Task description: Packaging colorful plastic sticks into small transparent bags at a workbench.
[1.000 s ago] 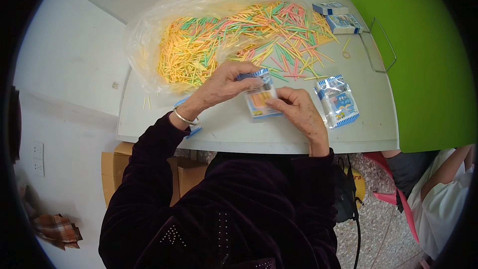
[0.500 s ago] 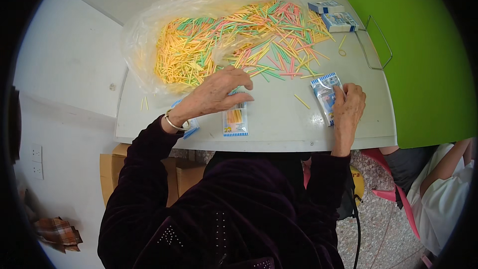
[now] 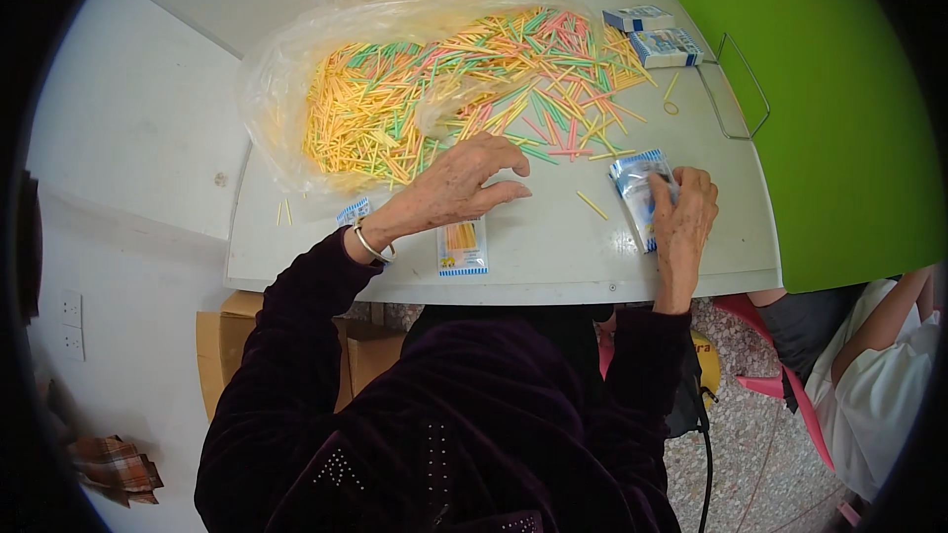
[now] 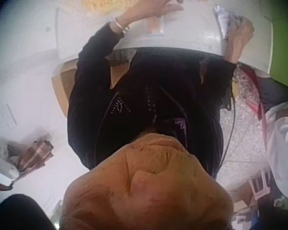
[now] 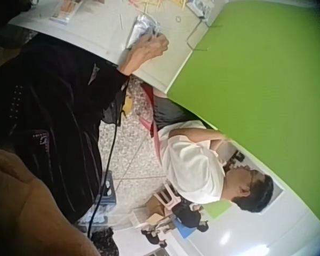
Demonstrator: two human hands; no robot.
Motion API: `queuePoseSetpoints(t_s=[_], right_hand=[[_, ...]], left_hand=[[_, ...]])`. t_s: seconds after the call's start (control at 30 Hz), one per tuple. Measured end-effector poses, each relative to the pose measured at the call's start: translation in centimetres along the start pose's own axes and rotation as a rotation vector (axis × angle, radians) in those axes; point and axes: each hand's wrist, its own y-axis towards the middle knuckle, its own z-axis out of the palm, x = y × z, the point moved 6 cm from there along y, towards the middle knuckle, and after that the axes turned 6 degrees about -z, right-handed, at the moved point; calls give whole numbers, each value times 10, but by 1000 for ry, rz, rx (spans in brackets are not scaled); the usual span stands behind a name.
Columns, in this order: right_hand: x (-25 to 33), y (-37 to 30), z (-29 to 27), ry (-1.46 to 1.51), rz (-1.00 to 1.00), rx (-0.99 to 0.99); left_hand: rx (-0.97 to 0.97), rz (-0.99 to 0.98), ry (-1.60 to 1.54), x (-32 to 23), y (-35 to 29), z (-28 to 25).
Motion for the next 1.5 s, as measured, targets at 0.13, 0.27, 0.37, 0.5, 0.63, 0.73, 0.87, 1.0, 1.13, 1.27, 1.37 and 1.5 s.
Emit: queuePoseSetpoints(t_s=[0.13,0.27,0.37,0.5,0.63,0.73,0.87,1.0,1.13,1.27,1.37,1.5], right_hand=[[-9,4,6,-31,62,59],[2,7,-12,92,-12,-229],[29,13,-18,411,33,-223],[73,16,-3,798,52,77],[92,12,22,987,57,205],[100,10,26,874,49,301],[101,6,40,851,115,403],[102,6,47,867,108,405],[114,4,48,833,80,472],[126,2,55,827,0,504],[133,1,61,894,-28,460],[130,-3,73,894,-24,452]], left_hand=[[-87,65,-16,-7,3,-2],[0,-9,-12,-5,9,-2],[-165,-13,-81,-3,18,-14],[-143,-71,-260,-2,31,-18],[22,-168,-447,18,26,-9],[-81,-265,-557,31,18,-12],[-116,-250,-527,31,8,-20],[-209,-206,-393,32,0,-23],[-295,-147,-280,34,-11,-26],[-305,-129,-187,36,-21,-33],[-301,-142,-113,40,-29,-38],[-384,-135,-9,66,-35,-79]])
